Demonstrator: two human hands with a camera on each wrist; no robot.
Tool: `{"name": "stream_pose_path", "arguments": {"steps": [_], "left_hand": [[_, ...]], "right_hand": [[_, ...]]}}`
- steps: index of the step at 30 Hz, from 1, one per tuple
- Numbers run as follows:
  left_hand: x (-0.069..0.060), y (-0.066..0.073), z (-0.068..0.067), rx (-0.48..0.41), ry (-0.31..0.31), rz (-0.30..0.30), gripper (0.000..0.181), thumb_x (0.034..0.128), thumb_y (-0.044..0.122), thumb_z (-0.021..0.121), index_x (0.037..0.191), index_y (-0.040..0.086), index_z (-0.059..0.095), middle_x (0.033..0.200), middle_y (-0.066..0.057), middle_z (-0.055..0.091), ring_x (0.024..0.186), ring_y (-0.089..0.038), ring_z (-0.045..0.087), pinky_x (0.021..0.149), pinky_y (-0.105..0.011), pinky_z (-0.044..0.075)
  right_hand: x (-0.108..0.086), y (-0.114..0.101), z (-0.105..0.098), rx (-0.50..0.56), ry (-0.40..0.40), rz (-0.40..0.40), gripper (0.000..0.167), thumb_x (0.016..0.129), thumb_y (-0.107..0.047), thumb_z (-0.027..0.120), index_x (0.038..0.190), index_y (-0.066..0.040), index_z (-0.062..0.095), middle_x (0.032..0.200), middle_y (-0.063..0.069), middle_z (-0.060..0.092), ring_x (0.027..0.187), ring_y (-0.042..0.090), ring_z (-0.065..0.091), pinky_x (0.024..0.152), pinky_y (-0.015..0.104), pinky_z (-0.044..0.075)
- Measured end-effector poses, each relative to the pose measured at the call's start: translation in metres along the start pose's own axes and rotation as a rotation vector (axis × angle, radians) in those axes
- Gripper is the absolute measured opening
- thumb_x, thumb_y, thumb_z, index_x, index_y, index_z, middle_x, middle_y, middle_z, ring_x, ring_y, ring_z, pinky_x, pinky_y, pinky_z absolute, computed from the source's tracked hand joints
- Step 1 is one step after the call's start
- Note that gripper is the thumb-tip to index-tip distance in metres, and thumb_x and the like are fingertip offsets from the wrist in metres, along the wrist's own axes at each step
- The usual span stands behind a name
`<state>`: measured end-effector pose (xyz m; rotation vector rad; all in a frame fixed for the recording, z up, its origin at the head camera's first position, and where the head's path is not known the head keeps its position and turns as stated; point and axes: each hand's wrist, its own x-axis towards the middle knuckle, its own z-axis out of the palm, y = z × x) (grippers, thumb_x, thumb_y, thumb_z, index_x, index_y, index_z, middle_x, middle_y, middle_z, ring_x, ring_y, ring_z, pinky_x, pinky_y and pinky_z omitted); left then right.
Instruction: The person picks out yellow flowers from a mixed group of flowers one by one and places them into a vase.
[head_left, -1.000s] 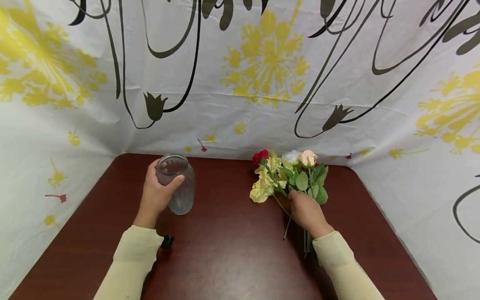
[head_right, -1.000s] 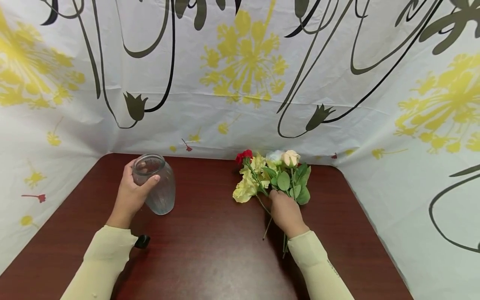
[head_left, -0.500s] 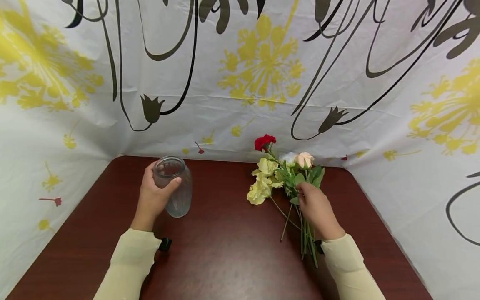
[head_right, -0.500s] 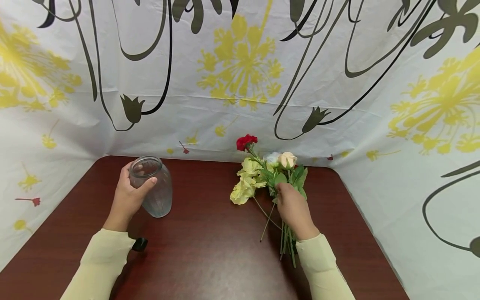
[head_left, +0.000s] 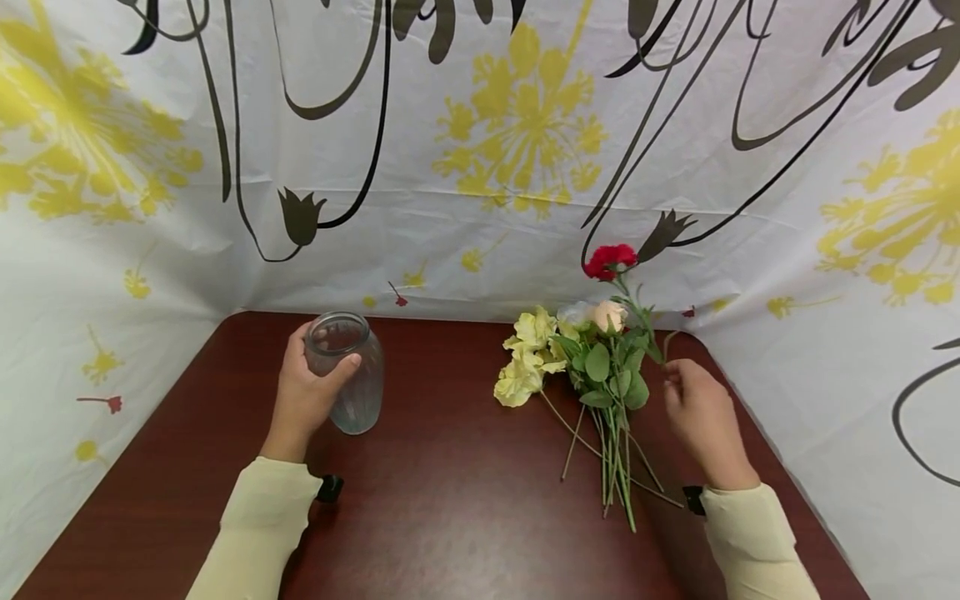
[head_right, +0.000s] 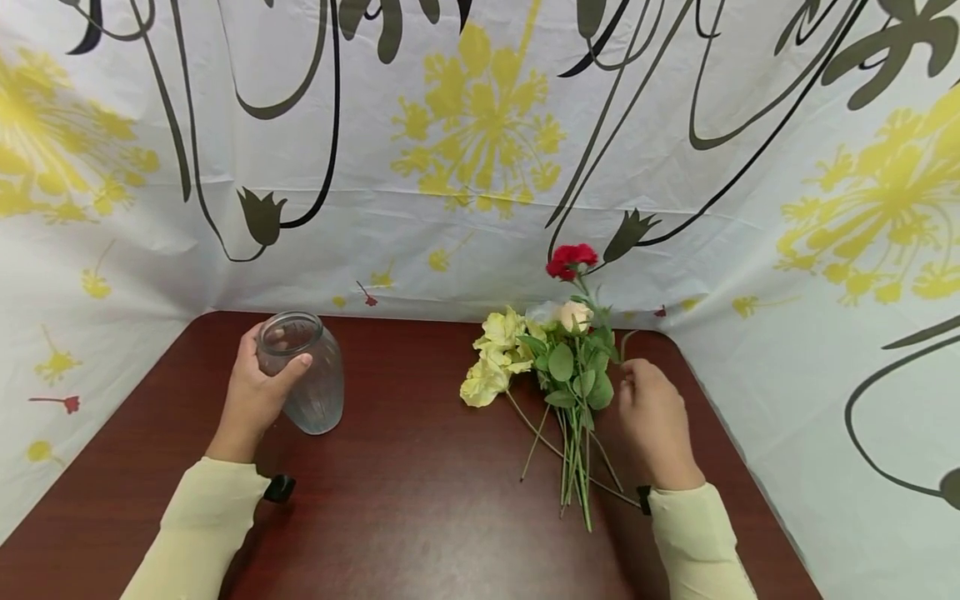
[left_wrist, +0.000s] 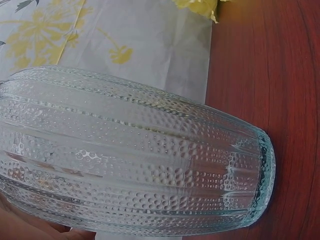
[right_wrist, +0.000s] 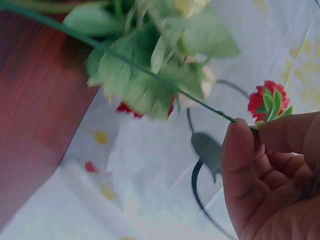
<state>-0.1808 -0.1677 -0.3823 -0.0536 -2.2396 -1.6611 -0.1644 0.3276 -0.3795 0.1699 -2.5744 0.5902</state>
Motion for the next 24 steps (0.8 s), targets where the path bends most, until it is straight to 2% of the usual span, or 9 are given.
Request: {"name": "stream_pose_path", "arguments": {"steps": [3,7,10,17,21,24], "left_hand": [[-0.001,0.003,0.000,0.001,0.006,0.002,0.079,0.0864,0.021,0.074,0.151,0.005,0.030,0.143,-0.022,0.041,0.127,-0.037,0.044,0.098,-0.065,0.039],[0.005,-0.014,0.001,0.015,0.014,0.003,0.082,0.0856,0.025,0.076,0.153,0.012,0.030,0.144,-0.016,0.042,0.127,-0.033,0.044,0.098,-0.065,0.040],[0.009,-0.025,0.001,0.022,0.024,0.012,0.083,0.0850,0.028,0.077,0.153,0.016,0.031,0.144,-0.012,0.043,0.126,-0.029,0.046,0.097,-0.063,0.042],[0.009,-0.028,0.001,0.015,0.024,0.015,0.083,0.0849,0.031,0.077,0.153,0.018,0.031,0.144,-0.011,0.042,0.125,-0.029,0.046,0.095,-0.064,0.043],[0.009,-0.029,0.000,0.002,0.008,0.014,0.083,0.0857,0.030,0.076,0.154,0.019,0.029,0.145,-0.012,0.041,0.125,-0.030,0.046,0.095,-0.064,0.042],[0.009,-0.031,0.000,0.007,0.006,0.012,0.084,0.0856,0.030,0.076,0.154,0.019,0.029,0.146,-0.012,0.040,0.126,-0.030,0.045,0.096,-0.064,0.041]], "right_hand": [[0.000,0.011,-0.010,-0.018,0.026,0.022,0.018,0.094,0.006,0.051,0.110,0.009,0.060,0.094,0.025,0.063,0.070,0.033,0.058,0.060,0.049,0.044],[-0.002,0.026,-0.018,-0.058,0.066,0.030,0.020,0.093,0.007,0.049,0.109,0.012,0.059,0.094,0.029,0.063,0.067,0.038,0.058,0.059,0.053,0.044],[-0.004,0.038,-0.021,-0.089,0.064,0.051,0.021,0.092,0.006,0.048,0.109,0.013,0.059,0.094,0.030,0.062,0.069,0.041,0.058,0.061,0.056,0.044],[-0.008,0.066,-0.021,-0.137,-0.045,0.125,0.022,0.090,0.005,0.047,0.107,0.014,0.056,0.095,0.034,0.059,0.074,0.048,0.058,0.060,0.058,0.044],[-0.010,0.083,-0.018,-0.171,-0.085,0.166,0.018,0.085,0.005,0.043,0.097,0.008,0.057,0.089,0.031,0.059,0.074,0.050,0.057,0.056,0.059,0.042],[-0.010,0.096,-0.015,-0.192,-0.145,0.191,0.011,0.084,0.004,0.043,0.087,0.004,0.053,0.081,0.027,0.058,0.070,0.049,0.056,0.053,0.056,0.040]]}}
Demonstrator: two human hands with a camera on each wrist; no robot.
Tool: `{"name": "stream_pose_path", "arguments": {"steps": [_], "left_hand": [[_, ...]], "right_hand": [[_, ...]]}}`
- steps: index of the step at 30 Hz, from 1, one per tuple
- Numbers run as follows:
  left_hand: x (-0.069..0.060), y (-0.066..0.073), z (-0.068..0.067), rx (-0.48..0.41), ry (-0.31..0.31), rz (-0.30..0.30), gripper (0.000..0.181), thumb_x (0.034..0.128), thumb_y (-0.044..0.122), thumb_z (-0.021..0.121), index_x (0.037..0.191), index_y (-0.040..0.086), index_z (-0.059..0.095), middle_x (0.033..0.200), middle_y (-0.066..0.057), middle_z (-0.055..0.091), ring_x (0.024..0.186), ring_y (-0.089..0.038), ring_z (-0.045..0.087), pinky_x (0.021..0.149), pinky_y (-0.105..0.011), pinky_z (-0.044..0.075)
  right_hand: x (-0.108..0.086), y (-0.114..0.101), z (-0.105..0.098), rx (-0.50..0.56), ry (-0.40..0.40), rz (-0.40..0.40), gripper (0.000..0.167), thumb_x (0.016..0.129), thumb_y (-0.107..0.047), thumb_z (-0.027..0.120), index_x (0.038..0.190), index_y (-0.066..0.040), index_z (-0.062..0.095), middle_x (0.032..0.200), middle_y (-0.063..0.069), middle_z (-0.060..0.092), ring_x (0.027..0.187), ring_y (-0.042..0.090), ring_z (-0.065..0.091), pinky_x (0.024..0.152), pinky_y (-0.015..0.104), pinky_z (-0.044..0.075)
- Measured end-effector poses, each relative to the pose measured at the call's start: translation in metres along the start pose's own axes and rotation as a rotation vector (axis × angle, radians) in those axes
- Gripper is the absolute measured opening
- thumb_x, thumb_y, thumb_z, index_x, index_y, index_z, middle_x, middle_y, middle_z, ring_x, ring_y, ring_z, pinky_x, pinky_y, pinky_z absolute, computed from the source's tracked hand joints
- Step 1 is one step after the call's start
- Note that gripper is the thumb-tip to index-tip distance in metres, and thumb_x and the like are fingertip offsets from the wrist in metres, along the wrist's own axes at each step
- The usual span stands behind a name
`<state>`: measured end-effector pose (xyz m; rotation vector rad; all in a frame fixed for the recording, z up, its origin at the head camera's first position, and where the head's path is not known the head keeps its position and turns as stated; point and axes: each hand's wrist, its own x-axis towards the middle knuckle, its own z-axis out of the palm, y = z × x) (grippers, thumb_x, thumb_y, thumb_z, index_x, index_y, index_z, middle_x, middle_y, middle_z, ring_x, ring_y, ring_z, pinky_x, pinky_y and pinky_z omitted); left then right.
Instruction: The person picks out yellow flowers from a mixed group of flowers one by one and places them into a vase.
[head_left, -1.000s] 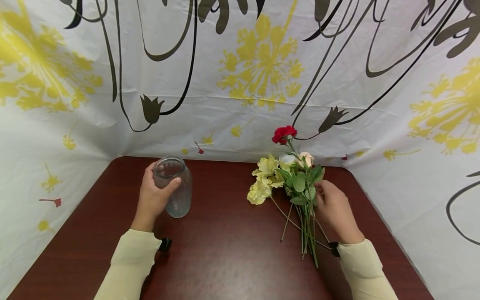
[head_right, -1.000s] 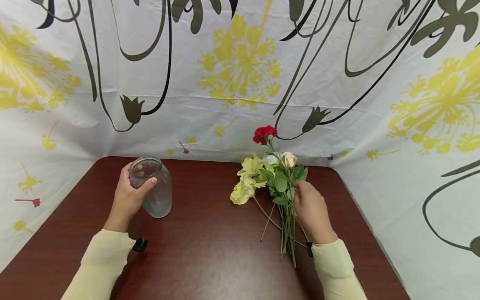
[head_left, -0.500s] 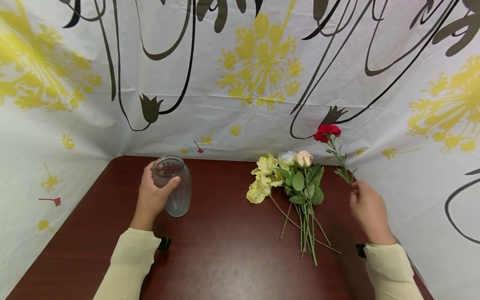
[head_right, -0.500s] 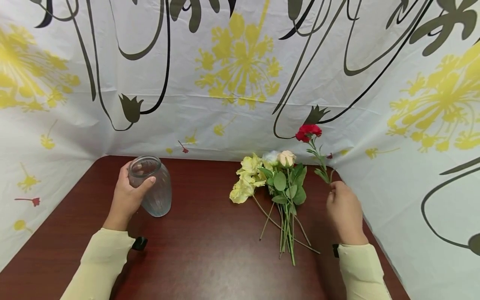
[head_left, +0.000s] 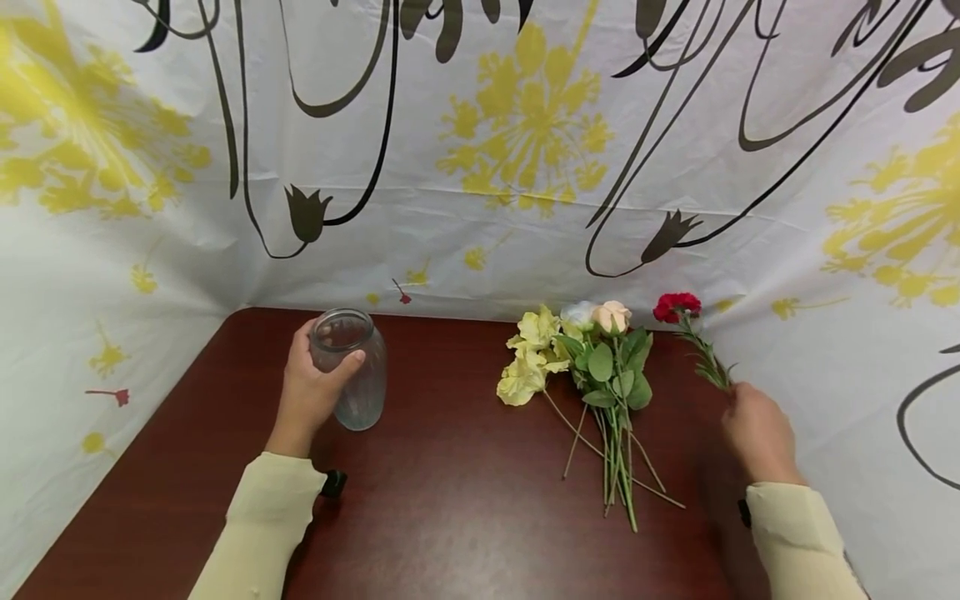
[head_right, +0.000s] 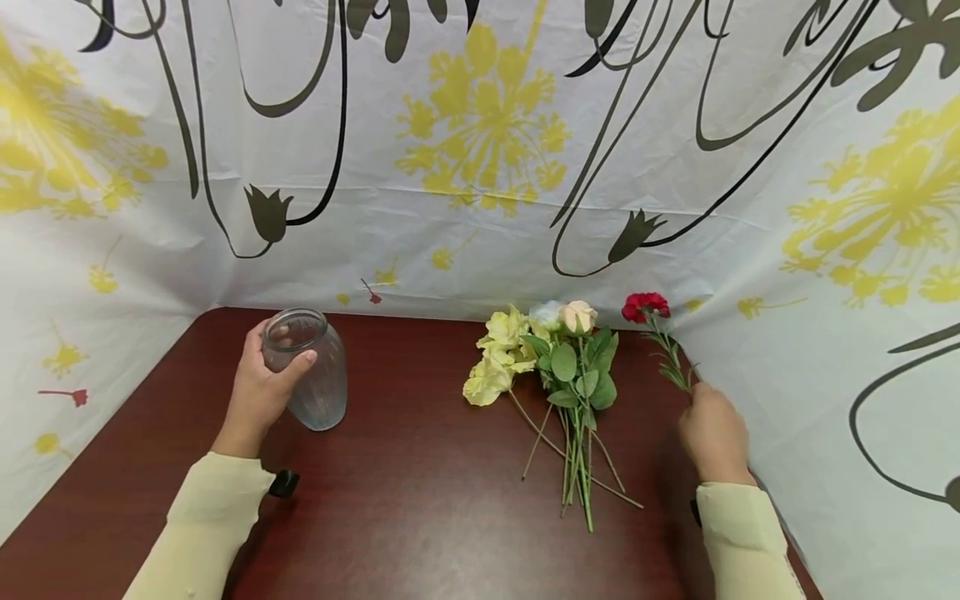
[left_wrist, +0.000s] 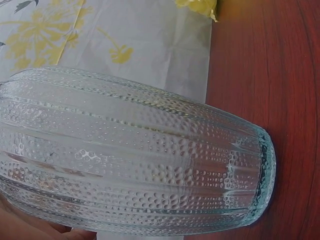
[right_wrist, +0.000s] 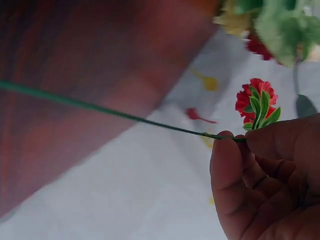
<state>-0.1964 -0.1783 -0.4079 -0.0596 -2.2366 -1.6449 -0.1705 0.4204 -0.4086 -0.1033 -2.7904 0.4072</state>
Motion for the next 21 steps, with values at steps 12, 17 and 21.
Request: {"name": "stream_pose_path", "arguments": {"steps": [12,17,21], "left_hand": [[0.002,0.003,0.001,-0.004,0.023,0.009,0.082,0.0843,0.031,0.078,0.152,0.018,0.032,0.144,-0.010,0.042,0.124,-0.028,0.046,0.097,-0.061,0.041],[0.001,0.002,0.001,-0.007,0.014,0.017,0.083,0.0845,0.029,0.078,0.152,0.016,0.032,0.144,-0.011,0.043,0.126,-0.030,0.046,0.098,-0.062,0.040],[-0.004,0.017,0.000,-0.021,0.005,0.017,0.081,0.0860,0.024,0.075,0.152,0.010,0.031,0.143,-0.017,0.042,0.127,-0.035,0.045,0.099,-0.062,0.039]], "right_hand": [[0.009,0.040,0.020,-0.018,-0.229,0.066,0.009,0.083,0.001,0.045,0.082,0.003,0.054,0.083,0.032,0.059,0.075,0.049,0.059,0.060,0.056,0.045],[0.006,0.047,0.022,-0.019,-0.251,0.084,0.009,0.085,-0.001,0.048,0.084,0.005,0.055,0.081,0.030,0.059,0.073,0.046,0.058,0.060,0.055,0.045],[0.004,0.042,0.018,-0.020,-0.242,0.095,0.014,0.091,-0.008,0.051,0.089,0.006,0.054,0.081,0.028,0.058,0.071,0.043,0.057,0.057,0.053,0.044]]}}
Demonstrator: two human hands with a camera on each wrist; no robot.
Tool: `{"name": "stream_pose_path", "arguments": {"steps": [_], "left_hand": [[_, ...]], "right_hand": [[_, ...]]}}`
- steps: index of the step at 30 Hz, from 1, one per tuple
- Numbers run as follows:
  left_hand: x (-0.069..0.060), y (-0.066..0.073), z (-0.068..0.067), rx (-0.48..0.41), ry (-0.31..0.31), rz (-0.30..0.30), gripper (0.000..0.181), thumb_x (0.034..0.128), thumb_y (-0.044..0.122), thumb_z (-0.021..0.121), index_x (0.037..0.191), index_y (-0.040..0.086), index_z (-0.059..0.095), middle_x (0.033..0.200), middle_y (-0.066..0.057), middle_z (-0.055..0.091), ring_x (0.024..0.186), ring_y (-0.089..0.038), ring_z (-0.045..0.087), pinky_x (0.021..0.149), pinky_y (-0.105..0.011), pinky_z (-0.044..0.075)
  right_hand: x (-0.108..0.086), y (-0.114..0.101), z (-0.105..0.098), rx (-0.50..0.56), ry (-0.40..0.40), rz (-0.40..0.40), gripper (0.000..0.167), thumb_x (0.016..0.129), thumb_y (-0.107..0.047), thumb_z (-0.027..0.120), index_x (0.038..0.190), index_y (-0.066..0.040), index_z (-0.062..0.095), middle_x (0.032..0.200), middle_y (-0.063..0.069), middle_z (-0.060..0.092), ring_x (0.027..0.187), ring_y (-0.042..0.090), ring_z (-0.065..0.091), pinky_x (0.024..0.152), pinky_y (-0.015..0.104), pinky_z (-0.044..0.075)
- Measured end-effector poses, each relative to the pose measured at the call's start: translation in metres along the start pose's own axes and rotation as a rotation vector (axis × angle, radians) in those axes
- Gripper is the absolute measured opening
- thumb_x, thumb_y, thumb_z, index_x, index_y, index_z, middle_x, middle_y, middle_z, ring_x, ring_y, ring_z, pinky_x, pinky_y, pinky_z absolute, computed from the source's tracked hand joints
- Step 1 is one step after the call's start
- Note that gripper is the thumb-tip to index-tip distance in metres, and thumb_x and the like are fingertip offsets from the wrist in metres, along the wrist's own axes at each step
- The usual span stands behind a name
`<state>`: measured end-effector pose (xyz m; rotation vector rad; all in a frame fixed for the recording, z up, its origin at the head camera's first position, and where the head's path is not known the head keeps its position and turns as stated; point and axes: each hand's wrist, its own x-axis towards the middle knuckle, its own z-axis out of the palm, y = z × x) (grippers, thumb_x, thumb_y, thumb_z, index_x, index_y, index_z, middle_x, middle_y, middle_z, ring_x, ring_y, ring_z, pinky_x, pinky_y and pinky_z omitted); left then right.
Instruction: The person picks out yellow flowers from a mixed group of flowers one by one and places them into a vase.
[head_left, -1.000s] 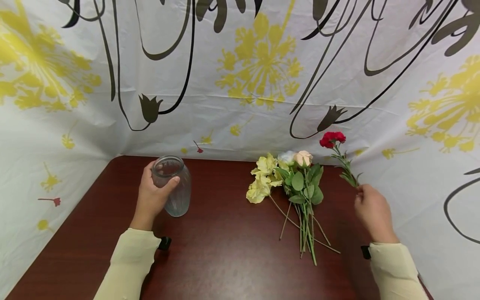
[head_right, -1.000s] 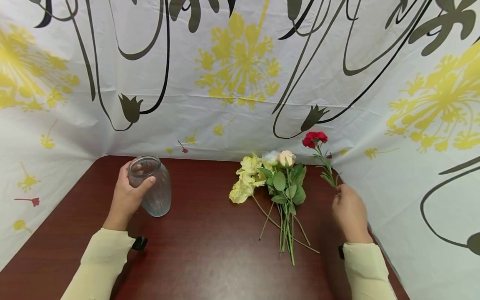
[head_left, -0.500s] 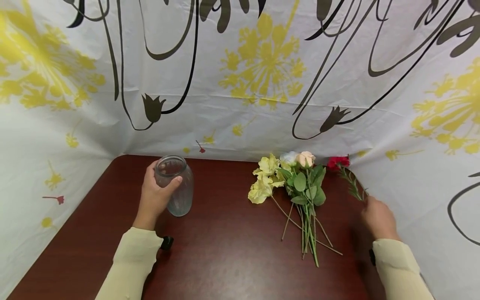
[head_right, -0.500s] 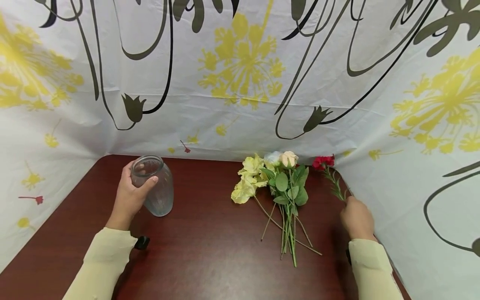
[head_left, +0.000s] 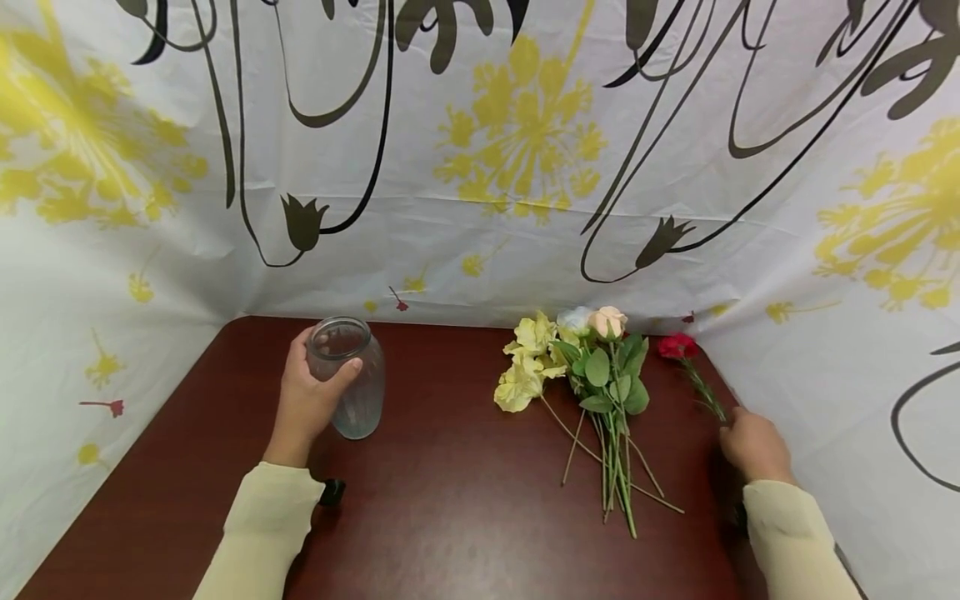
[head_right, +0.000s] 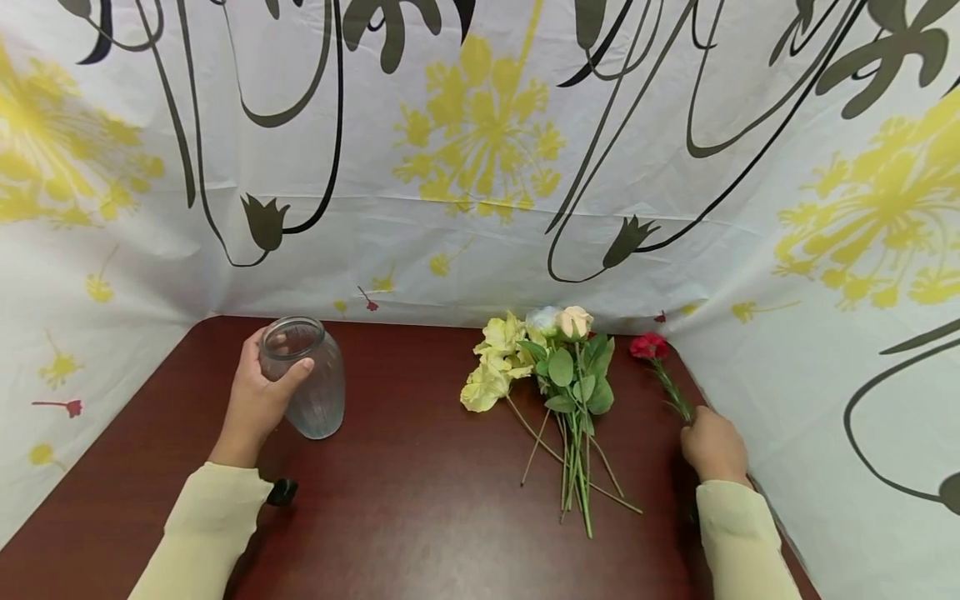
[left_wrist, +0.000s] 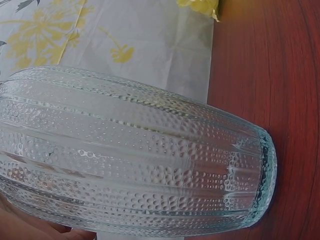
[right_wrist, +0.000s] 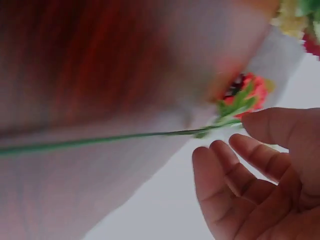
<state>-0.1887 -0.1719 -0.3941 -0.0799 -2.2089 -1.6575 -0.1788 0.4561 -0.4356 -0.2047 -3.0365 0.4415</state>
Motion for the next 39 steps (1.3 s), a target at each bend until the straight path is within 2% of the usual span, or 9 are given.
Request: {"name": "stream_pose_path", "arguments": {"steps": [1,4,5,8,10,14,21,28,39], "left_hand": [[-0.002,0.007,-0.001,-0.003,-0.002,-0.001,0.080,0.0865,0.023,0.074,0.151,0.007,0.031,0.143,-0.018,0.042,0.127,-0.035,0.045,0.099,-0.061,0.039],[-0.001,0.005,-0.001,0.002,-0.001,-0.001,0.080,0.0871,0.026,0.074,0.151,0.008,0.031,0.143,-0.018,0.042,0.126,-0.034,0.046,0.098,-0.062,0.040],[0.000,0.002,-0.001,0.005,0.000,0.002,0.080,0.0871,0.028,0.075,0.151,0.009,0.031,0.143,-0.016,0.043,0.125,-0.033,0.047,0.097,-0.061,0.040],[0.006,-0.019,0.000,0.011,0.007,0.004,0.082,0.0859,0.032,0.077,0.152,0.016,0.032,0.143,-0.010,0.044,0.124,-0.027,0.047,0.097,-0.060,0.042],[0.006,-0.018,0.000,0.010,0.006,0.003,0.082,0.0857,0.031,0.077,0.152,0.017,0.031,0.143,-0.010,0.043,0.125,-0.028,0.047,0.097,-0.060,0.042],[0.006,-0.018,0.001,-0.002,0.002,0.010,0.083,0.0850,0.027,0.077,0.153,0.017,0.031,0.144,-0.011,0.043,0.126,-0.030,0.046,0.097,-0.060,0.041],[0.004,-0.015,0.000,0.007,0.018,-0.001,0.082,0.0849,0.030,0.078,0.152,0.016,0.033,0.143,-0.010,0.044,0.126,-0.028,0.046,0.098,-0.060,0.041],[0.005,-0.017,0.001,0.018,0.021,0.005,0.081,0.0855,0.033,0.077,0.151,0.015,0.033,0.142,-0.010,0.044,0.127,-0.028,0.045,0.098,-0.061,0.041],[0.005,-0.019,0.001,0.003,0.017,0.008,0.081,0.0854,0.031,0.077,0.151,0.016,0.033,0.141,-0.009,0.045,0.126,-0.028,0.046,0.096,-0.061,0.042]], "right_hand": [[-0.001,-0.003,-0.001,0.004,0.002,-0.004,0.016,0.093,-0.009,0.052,0.092,0.006,0.054,0.081,0.027,0.058,0.070,0.041,0.057,0.056,0.051,0.044],[-0.002,-0.016,-0.001,0.018,0.031,-0.028,0.021,0.095,-0.014,0.055,0.094,0.007,0.056,0.082,0.026,0.060,0.070,0.039,0.058,0.057,0.050,0.044],[-0.002,-0.021,0.000,0.026,0.039,-0.038,0.023,0.096,-0.016,0.056,0.095,0.007,0.058,0.084,0.025,0.061,0.072,0.039,0.058,0.059,0.050,0.045],[-0.003,-0.037,0.002,0.056,0.059,-0.084,0.031,0.097,-0.019,0.058,0.106,0.010,0.060,0.097,0.030,0.064,0.082,0.045,0.061,0.066,0.054,0.047],[-0.004,-0.049,0.002,0.096,0.050,-0.098,0.036,0.099,-0.022,0.057,0.115,0.010,0.060,0.107,0.032,0.063,0.090,0.047,0.061,0.070,0.056,0.048],[-0.009,-0.076,-0.002,0.179,0.011,-0.114,0.042,0.101,-0.028,0.056,0.123,0.008,0.058,0.116,0.031,0.062,0.097,0.045,0.061,0.073,0.054,0.049],[-0.016,-0.112,-0.002,0.258,-0.065,-0.147,0.044,0.100,-0.029,0.057,0.131,0.003,0.056,0.122,0.028,0.061,0.102,0.041,0.062,0.074,0.051,0.052],[-0.015,-0.123,0.014,0.272,-0.123,-0.143,0.038,0.098,-0.024,0.060,0.126,0.003,0.057,0.112,0.022,0.065,0.090,0.030,0.064,0.070,0.046,0.052],[-0.009,-0.127,0.029,0.294,-0.145,-0.154,0.029,0.096,-0.013,0.058,0.120,0.003,0.056,0.107,0.024,0.065,0.087,0.031,0.064,0.069,0.046,0.051]]}}
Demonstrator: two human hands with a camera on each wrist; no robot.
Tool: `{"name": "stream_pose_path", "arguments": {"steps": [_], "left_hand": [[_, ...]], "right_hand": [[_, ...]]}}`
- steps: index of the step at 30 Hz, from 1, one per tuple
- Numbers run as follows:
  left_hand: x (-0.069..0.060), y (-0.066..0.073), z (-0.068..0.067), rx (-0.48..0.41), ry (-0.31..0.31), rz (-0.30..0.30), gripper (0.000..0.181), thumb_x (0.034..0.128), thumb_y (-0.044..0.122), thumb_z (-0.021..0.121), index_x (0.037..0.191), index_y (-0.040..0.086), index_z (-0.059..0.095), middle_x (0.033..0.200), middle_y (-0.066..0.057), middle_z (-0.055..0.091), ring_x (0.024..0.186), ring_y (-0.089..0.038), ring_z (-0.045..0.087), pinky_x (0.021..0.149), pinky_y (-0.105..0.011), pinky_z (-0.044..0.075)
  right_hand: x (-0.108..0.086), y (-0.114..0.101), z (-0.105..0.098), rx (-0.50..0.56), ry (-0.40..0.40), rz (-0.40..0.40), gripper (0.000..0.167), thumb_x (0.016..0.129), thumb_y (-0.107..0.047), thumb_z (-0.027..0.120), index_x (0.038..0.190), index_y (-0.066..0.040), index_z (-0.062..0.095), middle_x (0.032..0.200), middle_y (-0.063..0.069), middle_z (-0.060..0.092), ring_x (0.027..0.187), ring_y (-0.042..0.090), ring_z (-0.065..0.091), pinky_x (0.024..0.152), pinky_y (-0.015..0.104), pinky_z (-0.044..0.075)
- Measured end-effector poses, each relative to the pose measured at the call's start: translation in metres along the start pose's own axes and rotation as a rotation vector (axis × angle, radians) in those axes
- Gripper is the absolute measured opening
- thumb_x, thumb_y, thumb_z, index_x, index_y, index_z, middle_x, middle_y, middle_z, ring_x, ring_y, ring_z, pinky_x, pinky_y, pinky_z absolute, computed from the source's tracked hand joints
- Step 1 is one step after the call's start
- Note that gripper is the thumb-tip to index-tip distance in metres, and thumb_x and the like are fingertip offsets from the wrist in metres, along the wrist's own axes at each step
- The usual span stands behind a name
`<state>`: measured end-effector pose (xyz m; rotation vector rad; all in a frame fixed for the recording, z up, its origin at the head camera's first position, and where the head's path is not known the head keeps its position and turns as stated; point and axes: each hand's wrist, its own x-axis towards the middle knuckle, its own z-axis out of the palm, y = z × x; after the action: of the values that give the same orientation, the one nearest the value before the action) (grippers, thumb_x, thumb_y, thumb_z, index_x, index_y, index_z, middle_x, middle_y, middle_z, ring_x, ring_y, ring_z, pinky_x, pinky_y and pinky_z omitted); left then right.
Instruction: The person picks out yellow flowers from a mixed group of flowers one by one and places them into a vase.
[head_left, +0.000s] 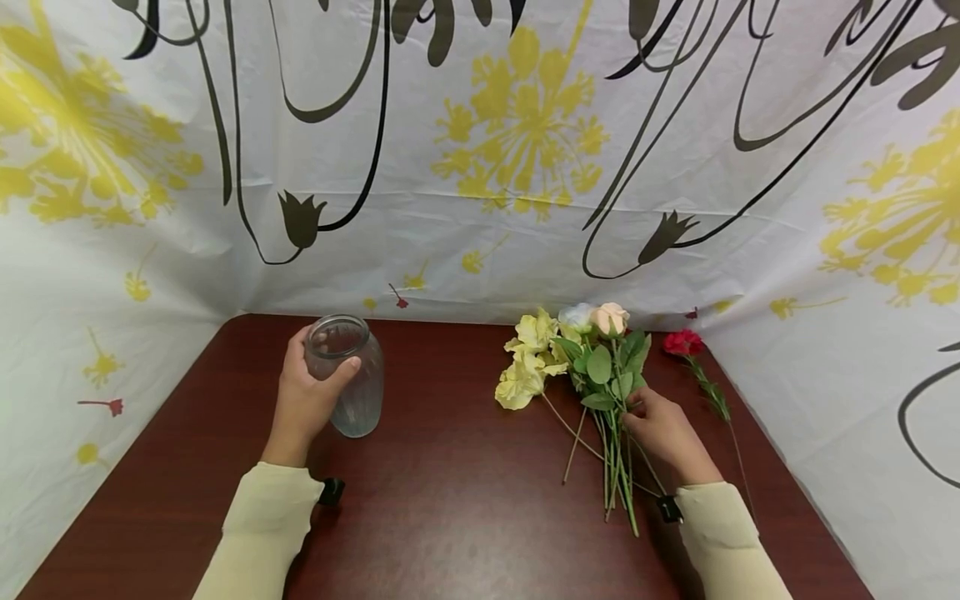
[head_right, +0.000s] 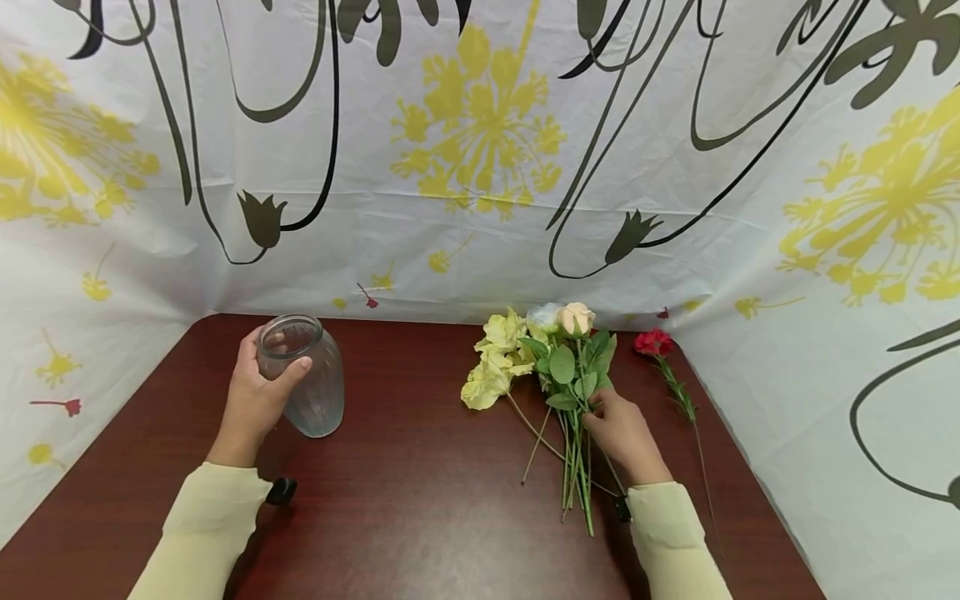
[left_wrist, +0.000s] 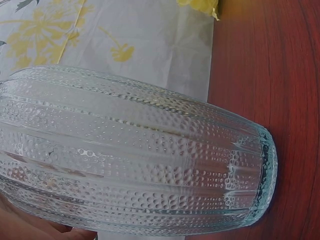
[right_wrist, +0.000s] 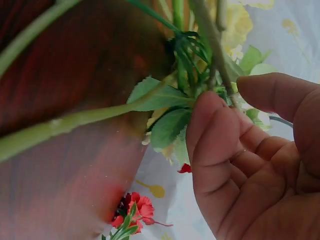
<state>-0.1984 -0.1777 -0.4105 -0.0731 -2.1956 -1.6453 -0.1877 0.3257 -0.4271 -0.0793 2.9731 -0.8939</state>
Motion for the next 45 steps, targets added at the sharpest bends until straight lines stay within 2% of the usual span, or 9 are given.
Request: {"name": "stream_pose_path", "arguments": {"steps": [8,10,14,16,19,29,36,41,45], "left_hand": [[-0.001,0.004,0.000,-0.020,-0.016,-0.015,0.081,0.0857,0.026,0.077,0.152,0.016,0.031,0.143,-0.011,0.044,0.127,-0.029,0.046,0.096,-0.060,0.042],[-0.002,0.009,0.000,-0.026,-0.020,-0.021,0.081,0.0859,0.024,0.076,0.152,0.014,0.031,0.143,-0.013,0.043,0.127,-0.031,0.046,0.097,-0.060,0.042],[-0.008,0.028,-0.001,-0.033,-0.026,-0.023,0.079,0.0866,0.021,0.074,0.151,0.007,0.030,0.143,-0.018,0.042,0.127,-0.036,0.045,0.098,-0.061,0.041],[-0.011,0.038,-0.001,-0.032,-0.026,-0.023,0.078,0.0868,0.020,0.074,0.150,0.004,0.031,0.142,-0.020,0.042,0.126,-0.036,0.046,0.099,-0.060,0.040],[-0.013,0.044,-0.001,-0.031,-0.022,-0.025,0.078,0.0870,0.020,0.073,0.150,0.004,0.031,0.142,-0.020,0.043,0.125,-0.034,0.047,0.099,-0.058,0.040],[-0.014,0.042,-0.001,-0.034,-0.022,-0.015,0.078,0.0870,0.020,0.073,0.150,0.002,0.030,0.142,-0.022,0.042,0.127,-0.038,0.045,0.099,-0.062,0.039],[-0.015,0.044,-0.001,-0.021,-0.020,-0.013,0.077,0.0876,0.020,0.072,0.150,0.001,0.030,0.142,-0.023,0.041,0.125,-0.037,0.045,0.099,-0.061,0.038],[-0.015,0.046,-0.001,-0.014,-0.018,-0.009,0.077,0.0877,0.020,0.071,0.150,0.001,0.030,0.142,-0.023,0.041,0.124,-0.035,0.046,0.099,-0.061,0.038],[-0.016,0.047,-0.001,-0.010,-0.015,-0.009,0.077,0.0877,0.020,0.071,0.150,0.001,0.030,0.142,-0.023,0.041,0.124,-0.036,0.045,0.099,-0.061,0.038]], "right_hand": [[0.001,0.001,0.003,0.012,-0.015,0.016,0.027,0.096,-0.007,0.053,0.121,0.004,0.053,0.102,0.021,0.065,0.079,0.025,0.062,0.064,0.041,0.049],[0.000,0.001,0.003,0.048,-0.024,0.026,0.027,0.097,-0.005,0.050,0.122,0.005,0.051,0.102,0.022,0.065,0.075,0.023,0.063,0.062,0.039,0.050],[-0.002,-0.001,0.001,0.109,-0.036,0.058,0.029,0.099,-0.004,0.045,0.126,0.005,0.047,0.105,0.024,0.063,0.071,0.022,0.065,0.059,0.037,0.051],[-0.003,-0.002,0.000,0.112,-0.033,0.064,0.030,0.099,-0.003,0.043,0.128,0.004,0.046,0.107,0.025,0.062,0.072,0.023,0.066,0.060,0.037,0.051],[-0.005,-0.003,-0.004,0.087,-0.021,0.050,0.031,0.099,-0.003,0.043,0.129,0.005,0.045,0.104,0.023,0.063,0.073,0.023,0.066,0.061,0.038,0.050],[-0.014,-0.001,-0.015,0.009,0.048,-0.001,0.032,0.100,-0.005,0.045,0.130,0.004,0.046,0.103,0.021,0.066,0.082,0.024,0.066,0.064,0.039,0.050],[-0.022,0.005,-0.032,-0.009,0.092,-0.014,0.033,0.101,-0.004,0.047,0.132,0.007,0.044,0.114,0.031,0.061,0.082,0.028,0.068,0.062,0.042,0.052],[-0.023,0.016,-0.042,-0.034,0.139,-0.019,0.029,0.100,-0.003,0.047,0.128,0.007,0.047,0.105,0.027,0.064,0.078,0.028,0.067,0.060,0.040,0.051],[-0.024,0.026,-0.048,-0.060,0.178,-0.026,0.029,0.100,-0.002,0.047,0.127,0.009,0.047,0.104,0.029,0.064,0.079,0.032,0.066,0.060,0.042,0.050]]}}
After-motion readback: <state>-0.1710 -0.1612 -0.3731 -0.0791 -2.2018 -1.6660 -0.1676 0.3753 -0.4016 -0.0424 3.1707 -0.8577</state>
